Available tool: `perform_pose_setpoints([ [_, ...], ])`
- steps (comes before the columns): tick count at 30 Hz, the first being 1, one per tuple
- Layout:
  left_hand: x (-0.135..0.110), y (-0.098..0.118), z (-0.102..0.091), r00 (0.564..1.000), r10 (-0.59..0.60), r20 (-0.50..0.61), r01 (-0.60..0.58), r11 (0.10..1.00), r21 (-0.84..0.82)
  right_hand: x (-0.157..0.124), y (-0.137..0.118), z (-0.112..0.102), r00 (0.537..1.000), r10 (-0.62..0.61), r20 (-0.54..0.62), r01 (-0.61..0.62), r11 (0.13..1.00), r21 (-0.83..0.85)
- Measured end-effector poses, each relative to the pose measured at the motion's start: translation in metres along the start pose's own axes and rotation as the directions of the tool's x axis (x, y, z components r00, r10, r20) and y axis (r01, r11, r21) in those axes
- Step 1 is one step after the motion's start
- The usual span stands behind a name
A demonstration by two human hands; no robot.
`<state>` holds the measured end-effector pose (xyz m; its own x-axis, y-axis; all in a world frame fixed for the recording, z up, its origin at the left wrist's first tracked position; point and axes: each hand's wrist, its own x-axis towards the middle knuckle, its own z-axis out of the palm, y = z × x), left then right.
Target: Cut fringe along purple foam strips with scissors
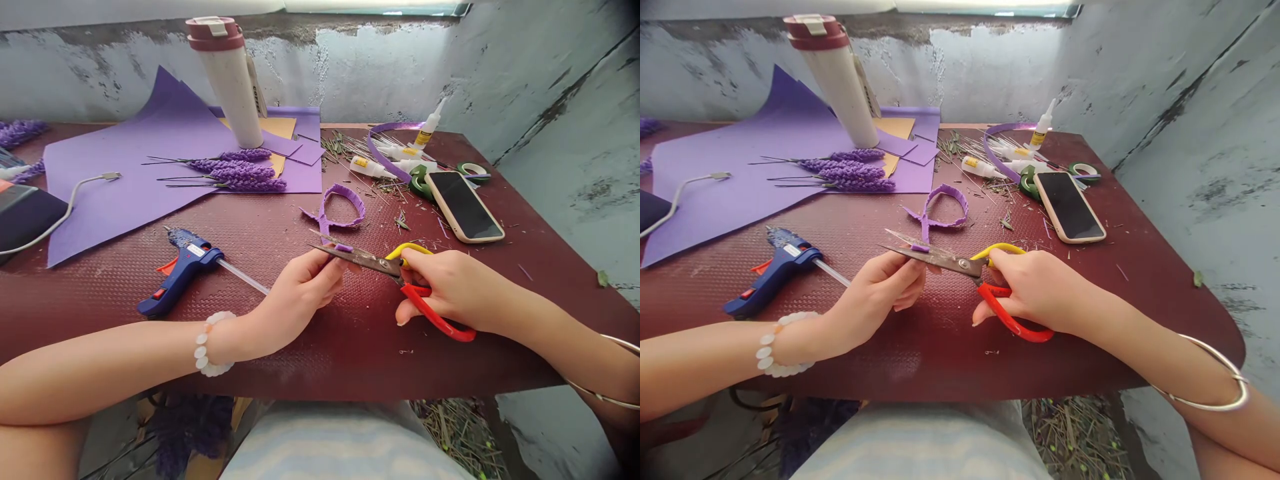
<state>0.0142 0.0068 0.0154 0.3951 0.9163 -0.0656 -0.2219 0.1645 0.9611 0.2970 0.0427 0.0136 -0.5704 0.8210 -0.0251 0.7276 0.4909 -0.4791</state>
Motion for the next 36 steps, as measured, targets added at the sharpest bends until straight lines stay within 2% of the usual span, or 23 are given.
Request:
perform_pose_setpoints([
  [5,0.0,0.001,0.0,0.999,-0.004,0.032,0.004,1.0,-0.003,0.0,-0.001,-0.007,0.998,0.032,0.06,-0.034,0.999,0.038],
  [9,-0.004,0.005,0.001,0.998,-0.011,0.058,0.012,1.0,-0.004,0.0,-0.008,-0.019,0.966,0.07,0.247,-0.125,0.969,0.214],
  [13,-0.009,0.009,-0.001,0.996,0.032,0.079,-0.036,0.998,0.056,0.002,-0.013,-0.029,0.919,0.039,0.392,-0.188,0.918,0.35],
  [18,-0.009,0.014,0.0,0.998,0.033,0.061,-0.038,0.996,0.081,0.002,-0.015,-0.039,0.903,-0.007,0.43,-0.157,0.925,0.345],
  [23,-0.009,0.017,0.002,0.995,0.019,0.096,-0.025,0.998,0.061,0.001,-0.021,-0.046,0.897,0.031,0.441,-0.166,0.948,0.27],
  [29,-0.01,0.02,0.001,0.997,-0.01,0.079,0.011,1.0,-0.023,0.007,-0.016,-0.038,0.888,-0.033,0.46,-0.175,0.898,0.404],
  [36,-0.013,0.02,0.0,0.994,-0.014,0.104,0.023,0.996,-0.085,0.008,-0.017,-0.034,0.892,-0.036,0.451,-0.17,0.896,0.409],
])
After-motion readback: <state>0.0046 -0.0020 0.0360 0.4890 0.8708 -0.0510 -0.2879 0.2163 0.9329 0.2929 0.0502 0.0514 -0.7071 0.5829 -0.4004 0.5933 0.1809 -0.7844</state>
